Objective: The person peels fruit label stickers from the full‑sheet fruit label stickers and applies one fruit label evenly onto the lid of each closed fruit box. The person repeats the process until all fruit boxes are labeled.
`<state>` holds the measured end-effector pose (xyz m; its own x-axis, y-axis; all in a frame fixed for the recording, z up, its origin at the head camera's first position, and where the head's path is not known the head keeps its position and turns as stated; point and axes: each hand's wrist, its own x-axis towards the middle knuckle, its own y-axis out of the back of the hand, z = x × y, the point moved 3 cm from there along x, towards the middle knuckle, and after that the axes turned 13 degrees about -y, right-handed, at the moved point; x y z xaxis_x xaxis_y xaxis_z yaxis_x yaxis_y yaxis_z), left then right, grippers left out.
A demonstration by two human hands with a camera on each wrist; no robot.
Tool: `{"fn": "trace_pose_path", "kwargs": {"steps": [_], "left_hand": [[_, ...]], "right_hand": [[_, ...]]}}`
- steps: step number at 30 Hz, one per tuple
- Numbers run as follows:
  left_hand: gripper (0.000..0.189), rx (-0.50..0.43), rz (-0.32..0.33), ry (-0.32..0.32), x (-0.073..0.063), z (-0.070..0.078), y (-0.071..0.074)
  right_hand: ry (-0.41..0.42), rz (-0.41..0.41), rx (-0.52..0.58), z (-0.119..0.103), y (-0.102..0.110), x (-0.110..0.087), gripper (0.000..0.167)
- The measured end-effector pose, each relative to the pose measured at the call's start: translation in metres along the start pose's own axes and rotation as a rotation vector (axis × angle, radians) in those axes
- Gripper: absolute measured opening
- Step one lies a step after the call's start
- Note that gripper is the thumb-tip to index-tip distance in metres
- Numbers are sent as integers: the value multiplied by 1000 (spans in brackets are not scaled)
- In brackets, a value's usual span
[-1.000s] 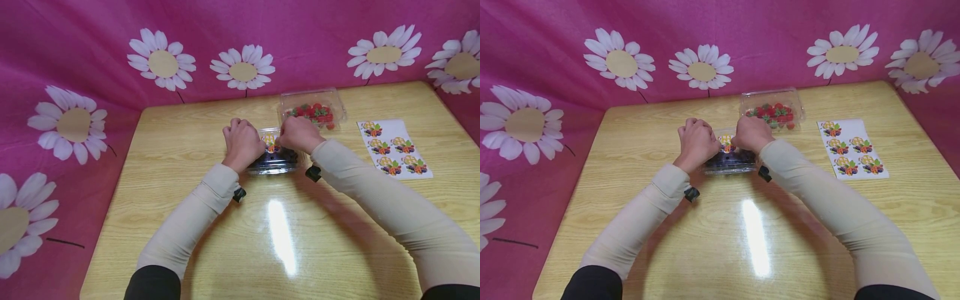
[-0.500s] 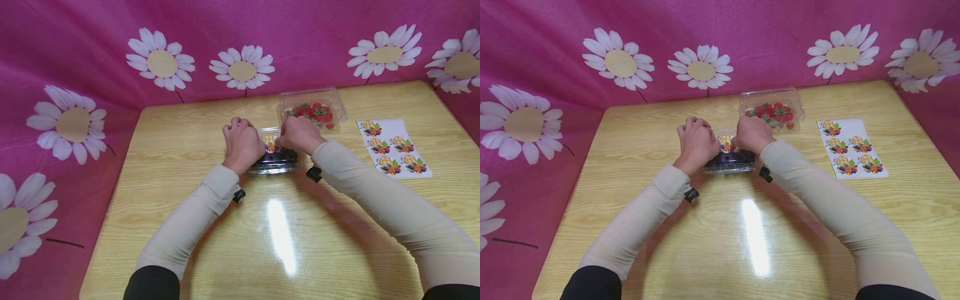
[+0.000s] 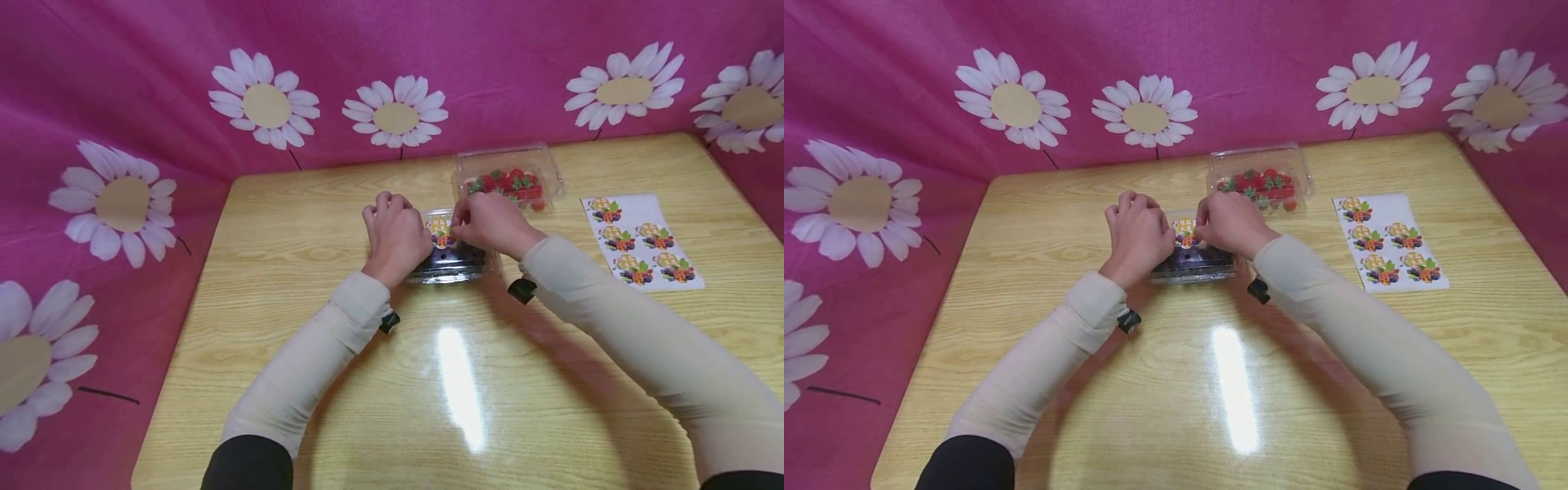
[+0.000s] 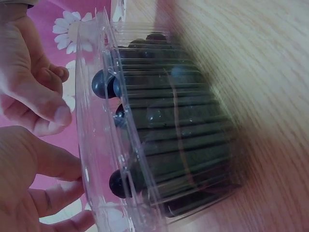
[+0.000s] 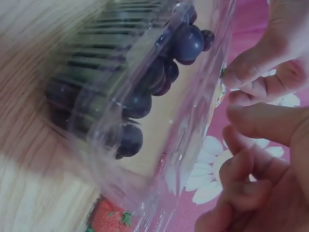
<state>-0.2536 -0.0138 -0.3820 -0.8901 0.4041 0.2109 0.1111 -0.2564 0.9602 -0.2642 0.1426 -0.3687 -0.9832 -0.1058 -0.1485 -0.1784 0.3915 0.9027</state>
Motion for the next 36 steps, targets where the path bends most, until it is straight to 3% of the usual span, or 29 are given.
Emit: {"fn": "trace_pose_path", "kwargs": {"steps": [7, 11, 17, 20, 25, 36], "left_hand": [[21, -6, 58, -43, -10, -1, 5], [24, 8, 70, -112, -17, -1, 9], [36, 107, -61, -308, -24, 2, 3], [44, 132, -128, -358, -23, 3, -3], [48, 128, -172, -345, -21, 4, -9], [46, 110, -156, -302, -20, 0, -4]], "right_hand": [[123, 47, 35, 7, 2, -10, 12], [193, 79, -9, 14, 3, -17, 15], [314, 132, -142, 17, -7, -23, 25], [328, 120, -168, 16, -14, -23, 30], [325, 109, -182, 17, -19, -23, 31], [308, 122, -149, 15, -13, -22, 27]]}}
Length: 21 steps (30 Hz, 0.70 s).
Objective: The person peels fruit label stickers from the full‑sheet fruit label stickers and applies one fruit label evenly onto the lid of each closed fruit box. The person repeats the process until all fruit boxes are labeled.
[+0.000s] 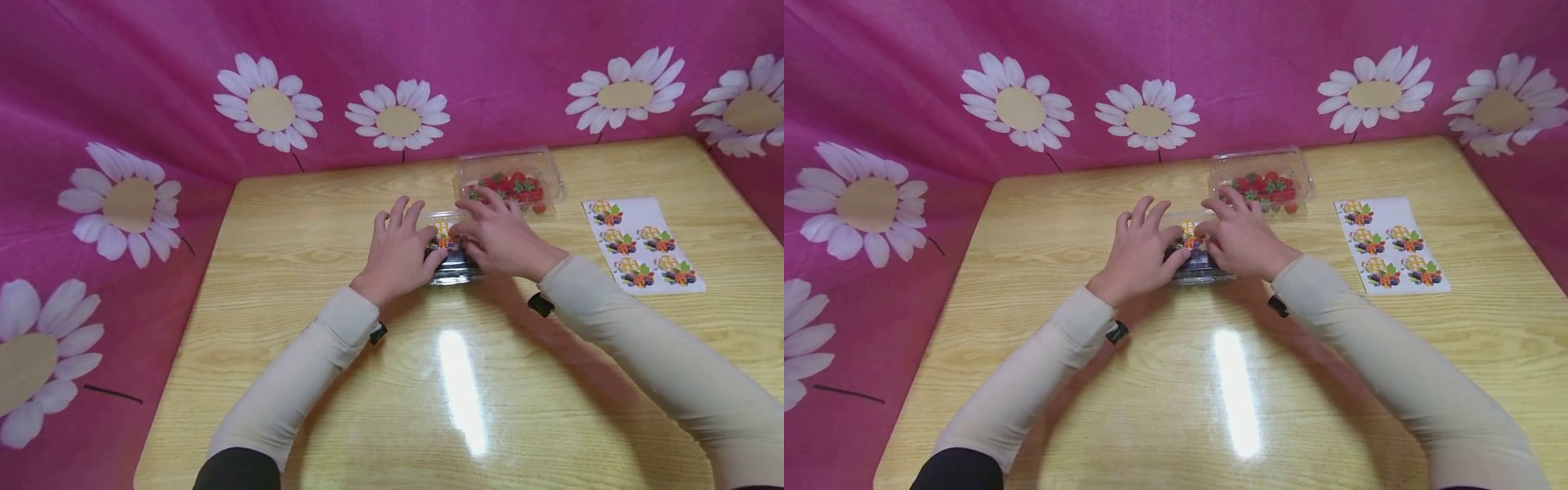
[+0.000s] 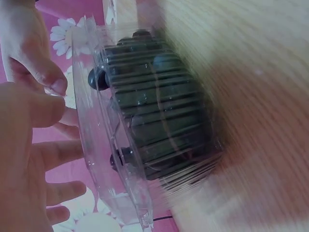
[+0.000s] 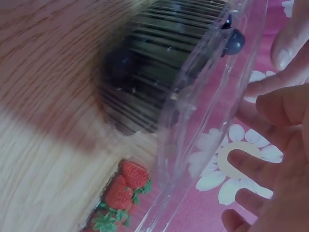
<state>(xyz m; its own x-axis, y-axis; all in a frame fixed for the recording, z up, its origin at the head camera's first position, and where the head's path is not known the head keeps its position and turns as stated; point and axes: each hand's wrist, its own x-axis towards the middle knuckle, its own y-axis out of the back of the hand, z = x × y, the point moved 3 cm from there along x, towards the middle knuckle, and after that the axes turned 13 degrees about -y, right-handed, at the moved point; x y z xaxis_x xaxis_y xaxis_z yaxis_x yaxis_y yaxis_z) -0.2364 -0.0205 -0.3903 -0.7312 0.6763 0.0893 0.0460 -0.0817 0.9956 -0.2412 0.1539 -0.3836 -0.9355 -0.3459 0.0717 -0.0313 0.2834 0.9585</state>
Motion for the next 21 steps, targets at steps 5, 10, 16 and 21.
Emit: {"fn": "trace_pose_path", "kwargs": {"steps": [5, 10, 16, 21], "left_hand": [[49, -2, -24, -6, 6, -2, -2], [49, -11, -52, -9, 4, -3, -2], [47, -20, -51, -25, -4, -2, 1], [45, -23, -44, -36, -8, -1, 2]], "right_hand": [[1, -24, -40, -6, -2, 4, 34], [-2, -37, -58, -7, -3, 4, 34], [12, -44, -68, -7, -4, 0, 32], [8, -39, -72, -6, -4, 0, 29]]}}
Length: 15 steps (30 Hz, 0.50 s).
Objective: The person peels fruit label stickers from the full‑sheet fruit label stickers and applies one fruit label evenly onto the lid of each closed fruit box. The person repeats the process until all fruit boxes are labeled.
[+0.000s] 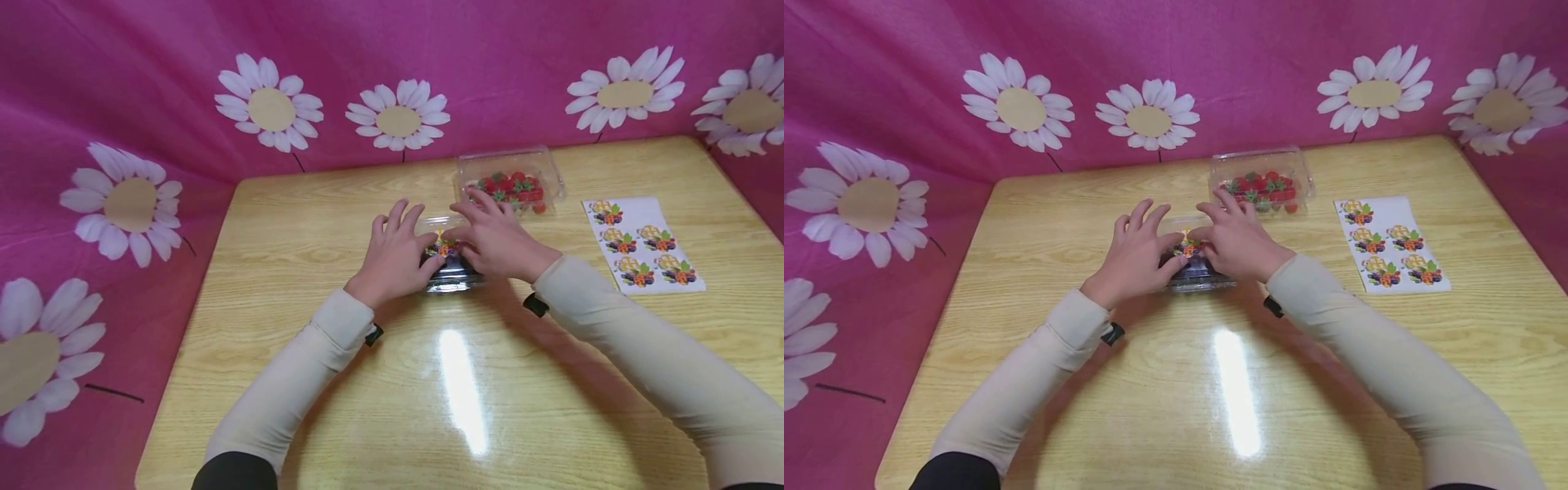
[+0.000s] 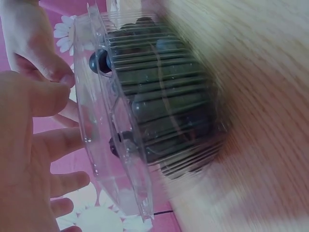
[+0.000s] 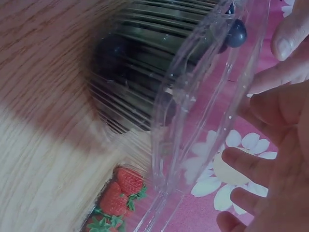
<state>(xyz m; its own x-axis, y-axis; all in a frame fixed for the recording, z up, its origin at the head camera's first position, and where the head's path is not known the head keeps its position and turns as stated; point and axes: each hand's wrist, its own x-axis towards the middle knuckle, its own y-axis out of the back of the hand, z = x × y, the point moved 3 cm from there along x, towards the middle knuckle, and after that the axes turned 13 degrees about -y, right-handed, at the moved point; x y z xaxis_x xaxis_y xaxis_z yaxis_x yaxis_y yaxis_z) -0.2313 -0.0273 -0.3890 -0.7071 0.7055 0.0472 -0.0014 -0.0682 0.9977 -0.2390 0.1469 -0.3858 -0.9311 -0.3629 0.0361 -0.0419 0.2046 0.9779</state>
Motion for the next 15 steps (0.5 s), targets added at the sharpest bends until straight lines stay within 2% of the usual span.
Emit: {"fn": "trace_pose_path", "kwargs": {"steps": [15], "left_hand": [[51, -38, -23, 52, -1, 0, -5]], "right_hand": [[6, -8, 35, 1, -3, -1, 35]]}}
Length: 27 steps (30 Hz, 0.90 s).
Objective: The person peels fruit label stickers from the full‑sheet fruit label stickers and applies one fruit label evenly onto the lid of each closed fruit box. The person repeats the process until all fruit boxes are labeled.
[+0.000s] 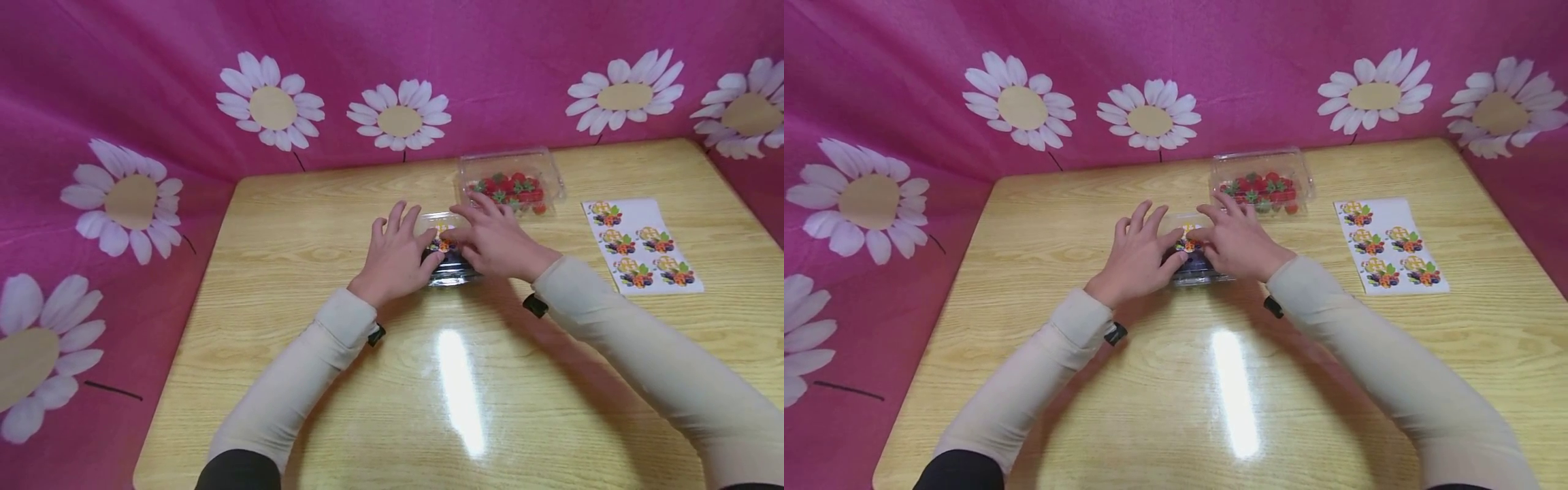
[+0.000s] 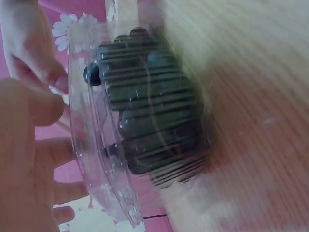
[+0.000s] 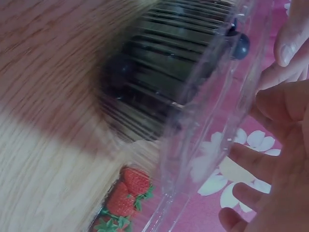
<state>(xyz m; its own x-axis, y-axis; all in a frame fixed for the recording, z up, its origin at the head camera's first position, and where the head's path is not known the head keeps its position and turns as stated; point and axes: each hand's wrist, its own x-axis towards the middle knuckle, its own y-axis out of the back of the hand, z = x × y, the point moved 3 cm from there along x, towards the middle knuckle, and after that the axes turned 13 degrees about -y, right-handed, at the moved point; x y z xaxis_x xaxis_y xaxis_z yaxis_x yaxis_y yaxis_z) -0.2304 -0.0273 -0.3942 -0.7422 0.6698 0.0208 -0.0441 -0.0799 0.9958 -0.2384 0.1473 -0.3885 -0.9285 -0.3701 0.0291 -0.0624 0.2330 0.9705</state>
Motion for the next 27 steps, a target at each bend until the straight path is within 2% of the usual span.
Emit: {"fn": "trace_pose_path", "kwargs": {"steps": [7, 12, 19, 27], "left_hand": [[47, -7, 28, -14, -3, 0, 0], [45, -6, 16, -4, -5, -3, 0], [42, -29, 55, -62, -8, 4, 6], [36, -34, 97, -64, -10, 3, 7]], "right_hand": [[29, 13, 54, 0, 2, -2, 32], [-1, 4, 77, 5, 6, -7, 29], [25, 21, 94, 1, 7, -7, 29], [-22, 33, 121, 5, 7, -4, 24]]}}
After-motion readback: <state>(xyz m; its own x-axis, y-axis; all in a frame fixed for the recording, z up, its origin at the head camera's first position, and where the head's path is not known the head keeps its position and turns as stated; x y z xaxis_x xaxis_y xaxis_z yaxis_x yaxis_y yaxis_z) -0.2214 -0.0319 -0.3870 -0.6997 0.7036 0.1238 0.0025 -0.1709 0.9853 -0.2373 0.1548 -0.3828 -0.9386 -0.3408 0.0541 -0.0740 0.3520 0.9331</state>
